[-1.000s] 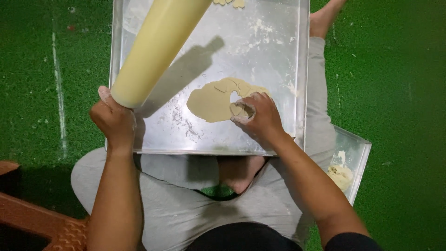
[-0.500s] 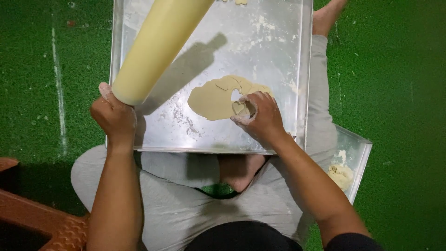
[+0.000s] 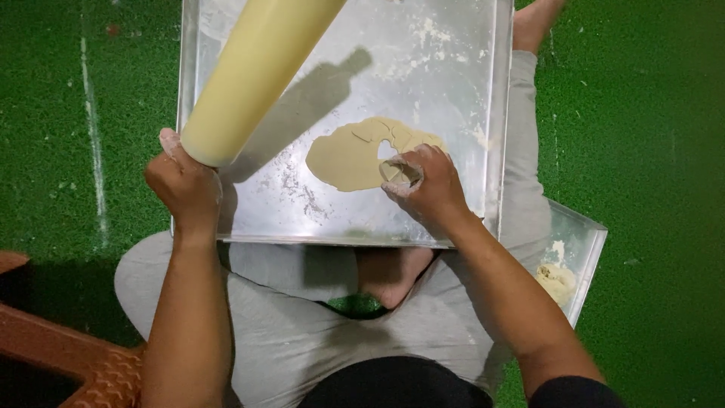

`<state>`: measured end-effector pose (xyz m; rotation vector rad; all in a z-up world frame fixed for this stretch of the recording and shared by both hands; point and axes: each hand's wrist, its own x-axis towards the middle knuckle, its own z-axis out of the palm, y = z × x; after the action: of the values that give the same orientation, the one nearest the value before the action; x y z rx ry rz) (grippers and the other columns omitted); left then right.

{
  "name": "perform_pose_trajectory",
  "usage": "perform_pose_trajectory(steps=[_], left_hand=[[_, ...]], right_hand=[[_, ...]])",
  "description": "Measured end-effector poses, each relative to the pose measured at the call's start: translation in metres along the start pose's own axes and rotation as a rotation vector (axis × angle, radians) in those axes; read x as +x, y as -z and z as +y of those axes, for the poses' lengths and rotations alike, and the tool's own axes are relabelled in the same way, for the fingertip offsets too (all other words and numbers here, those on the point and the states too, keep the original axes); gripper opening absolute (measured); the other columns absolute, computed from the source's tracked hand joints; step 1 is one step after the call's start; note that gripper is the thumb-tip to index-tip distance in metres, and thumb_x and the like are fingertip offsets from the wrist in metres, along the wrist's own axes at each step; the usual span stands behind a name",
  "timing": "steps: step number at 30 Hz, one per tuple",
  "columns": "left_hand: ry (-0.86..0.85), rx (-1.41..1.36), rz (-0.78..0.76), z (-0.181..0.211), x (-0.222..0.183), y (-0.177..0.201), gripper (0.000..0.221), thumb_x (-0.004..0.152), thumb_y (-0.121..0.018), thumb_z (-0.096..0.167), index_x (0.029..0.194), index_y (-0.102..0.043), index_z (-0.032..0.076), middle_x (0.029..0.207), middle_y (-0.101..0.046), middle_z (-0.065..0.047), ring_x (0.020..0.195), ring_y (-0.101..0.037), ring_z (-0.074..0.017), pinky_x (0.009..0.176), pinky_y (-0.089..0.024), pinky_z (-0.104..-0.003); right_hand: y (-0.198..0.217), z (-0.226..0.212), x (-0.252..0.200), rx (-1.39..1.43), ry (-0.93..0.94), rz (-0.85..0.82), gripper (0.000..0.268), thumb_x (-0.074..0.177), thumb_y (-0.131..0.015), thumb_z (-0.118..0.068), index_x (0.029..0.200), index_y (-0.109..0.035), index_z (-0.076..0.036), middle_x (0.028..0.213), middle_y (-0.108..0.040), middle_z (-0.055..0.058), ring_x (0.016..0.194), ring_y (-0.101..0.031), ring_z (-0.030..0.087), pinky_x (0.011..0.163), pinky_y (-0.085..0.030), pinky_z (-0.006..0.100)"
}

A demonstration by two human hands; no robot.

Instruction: Rolling out dough on a tray and using a heart-shaped cookie cutter to create cookies

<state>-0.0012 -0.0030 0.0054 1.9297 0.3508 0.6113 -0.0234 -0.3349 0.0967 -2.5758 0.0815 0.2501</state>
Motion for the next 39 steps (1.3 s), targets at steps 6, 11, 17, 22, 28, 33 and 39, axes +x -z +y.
perform_pose_trajectory(steps=[6,11,17,22,28,33,39], left_hand=[[-0.009,0.013,-0.002,0.0,0.002,0.0,0.064,0.12,-0.041,0.017,0.064,-0.069,0.002,0.047,-0.049,-0.012,0.044,-0.045,-0.0211,0.058,-0.043,-0.037],[0.002,0.006,-0.006,-0.003,0.0,0.002,0.064,0.12,-0.041,0.018,0.065,-0.069,0.002,0.046,-0.046,-0.011,0.044,-0.042,-0.0201,0.057,-0.041,-0.036],[0.037,-0.046,-0.003,0.005,-0.001,0.001,0.064,0.12,-0.04,0.018,0.065,-0.069,0.001,0.046,-0.046,-0.01,0.043,-0.043,-0.0183,0.054,-0.041,-0.034],[0.042,-0.066,0.013,0.009,-0.001,0.0,0.063,0.119,-0.041,0.02,0.067,-0.07,-0.001,0.047,-0.046,-0.011,0.043,-0.043,-0.0179,0.054,-0.041,-0.035],[-0.235,0.082,-0.037,0.033,-0.007,0.007,0.062,0.12,-0.045,0.01,0.066,-0.063,-0.012,0.05,-0.04,-0.026,0.054,-0.034,-0.0196,0.051,-0.031,-0.043],[-0.459,0.433,-0.207,0.036,-0.02,0.007,0.053,0.113,-0.057,0.006,0.062,-0.064,-0.004,0.048,-0.041,-0.014,0.041,-0.025,-0.025,0.042,-0.025,-0.04],[-0.506,0.572,-0.306,0.031,-0.026,-0.009,0.057,0.107,-0.064,0.016,0.052,-0.059,0.002,0.043,-0.04,-0.011,0.038,-0.025,-0.0255,0.042,-0.025,-0.038]], right_hand=[[0.0,0.003,0.0,-0.03,0.027,0.005,0.031,0.08,-0.087,-0.018,0.109,-0.078,-0.009,0.093,-0.066,0.015,0.092,-0.065,0.031,0.088,-0.053,0.043],[-0.004,0.009,0.002,-0.022,0.038,-0.002,0.037,0.08,-0.088,-0.021,0.113,-0.076,-0.009,0.097,-0.067,0.016,0.096,-0.066,0.032,0.091,-0.052,0.044],[0.002,0.04,0.001,-0.016,0.14,0.003,0.065,0.069,-0.091,-0.025,0.128,-0.068,-0.008,0.112,-0.065,0.02,0.111,-0.062,0.041,0.1,-0.046,0.054],[0.012,0.054,-0.005,0.017,0.115,0.036,0.068,0.073,-0.089,-0.021,0.134,-0.064,-0.007,0.119,-0.063,0.023,0.117,-0.06,0.043,0.104,-0.043,0.055],[0.029,0.068,-0.004,0.238,0.112,0.484,0.034,0.094,-0.066,-0.004,0.128,-0.065,-0.006,0.116,-0.062,0.016,0.097,-0.054,0.029,0.09,-0.044,0.044],[0.075,0.043,0.01,-0.002,0.506,0.99,0.021,0.101,-0.043,-0.01,0.119,-0.053,-0.004,0.117,-0.055,0.014,0.116,-0.049,0.03,0.104,-0.043,0.048],[0.077,0.065,0.039,-0.384,0.416,0.452,0.025,0.11,-0.061,-0.027,0.119,-0.076,-0.01,0.113,-0.076,0.012,0.102,-0.064,0.03,0.092,-0.045,0.048]])
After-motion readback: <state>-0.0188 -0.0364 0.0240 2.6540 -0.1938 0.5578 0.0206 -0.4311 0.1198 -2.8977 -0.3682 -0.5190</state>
